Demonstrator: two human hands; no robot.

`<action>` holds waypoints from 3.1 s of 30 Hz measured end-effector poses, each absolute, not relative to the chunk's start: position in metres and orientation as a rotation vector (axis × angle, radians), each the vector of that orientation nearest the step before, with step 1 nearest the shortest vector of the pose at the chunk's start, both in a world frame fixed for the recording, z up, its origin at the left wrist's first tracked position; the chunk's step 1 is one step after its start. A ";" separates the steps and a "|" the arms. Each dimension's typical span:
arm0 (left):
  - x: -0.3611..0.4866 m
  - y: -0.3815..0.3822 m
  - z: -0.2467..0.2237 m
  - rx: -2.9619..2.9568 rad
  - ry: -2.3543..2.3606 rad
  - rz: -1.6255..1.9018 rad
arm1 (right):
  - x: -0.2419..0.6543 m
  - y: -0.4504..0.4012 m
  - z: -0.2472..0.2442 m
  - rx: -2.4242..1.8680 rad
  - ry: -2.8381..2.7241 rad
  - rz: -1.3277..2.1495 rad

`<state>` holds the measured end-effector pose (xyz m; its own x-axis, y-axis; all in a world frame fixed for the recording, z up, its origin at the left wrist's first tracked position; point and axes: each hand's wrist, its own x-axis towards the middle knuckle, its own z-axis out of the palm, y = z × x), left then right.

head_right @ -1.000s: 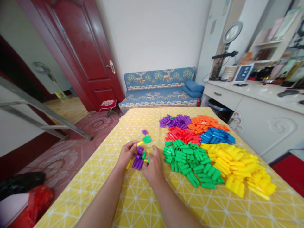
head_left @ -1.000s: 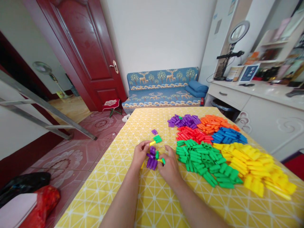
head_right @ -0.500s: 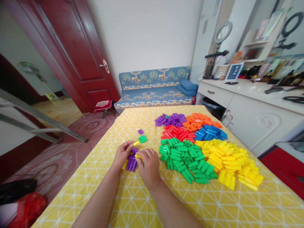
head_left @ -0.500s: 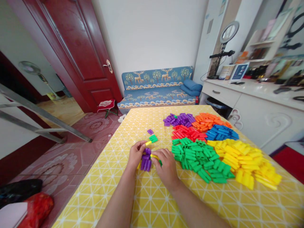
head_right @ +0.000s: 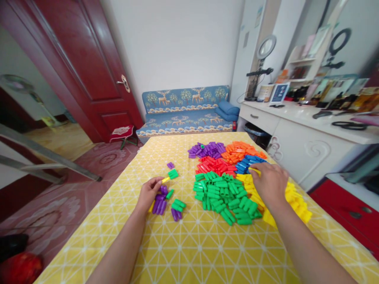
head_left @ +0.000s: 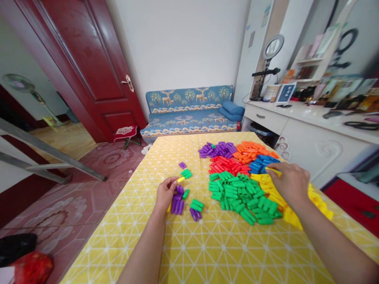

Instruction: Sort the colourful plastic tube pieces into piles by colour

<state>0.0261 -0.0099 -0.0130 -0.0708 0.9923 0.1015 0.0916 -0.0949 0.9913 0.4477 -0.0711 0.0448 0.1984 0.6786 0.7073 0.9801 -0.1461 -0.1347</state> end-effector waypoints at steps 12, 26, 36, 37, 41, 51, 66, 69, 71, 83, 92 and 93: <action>0.026 -0.010 -0.012 1.335 1.254 1.281 | 0.460 -0.074 0.033 -2.105 -1.626 -0.651; 0.023 -0.014 -0.010 1.389 1.187 1.261 | 0.206 -0.084 0.021 -1.270 -1.931 0.486; 0.024 -0.017 -0.004 1.449 1.132 1.238 | 0.178 -0.050 0.014 -1.242 -1.752 0.514; 0.024 -0.017 -0.004 1.448 1.126 1.224 | 0.178 -0.049 0.014 -1.259 -1.747 0.500; 0.025 -0.018 -0.003 1.426 1.123 1.196 | 0.181 -0.048 0.014 -1.287 -1.732 0.452; 0.025 -0.018 -0.006 1.384 1.120 1.221 | 0.295 -0.067 0.041 -1.424 -1.580 0.028; 0.027 -0.017 -0.005 1.390 1.136 1.237 | 0.456 -0.088 0.033 -2.023 -1.534 -0.702; 0.027 -0.017 -0.007 1.375 1.134 1.239 | 0.439 -0.088 0.039 -1.963 -1.533 -0.676; 0.027 -0.017 -0.007 1.357 1.149 1.257 | 0.411 -0.091 0.042 -1.796 -1.597 -0.569; 0.020 -0.016 -0.007 1.113 1.192 1.579 | 0.181 -0.108 0.006 -1.338 -2.289 0.282; 0.019 -0.010 -0.012 1.268 1.243 1.533 | 0.175 -0.048 0.002 -1.506 -1.984 0.211; 0.019 -0.010 -0.013 1.304 1.256 1.523 | 0.177 -0.047 0.001 -1.518 -1.936 0.227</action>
<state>0.0193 -0.0100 -0.0128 -0.1937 0.9522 0.2363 0.0506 -0.2309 0.9717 0.1771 -0.0468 0.0014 -0.1102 0.9155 0.3869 0.8013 0.3121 -0.5104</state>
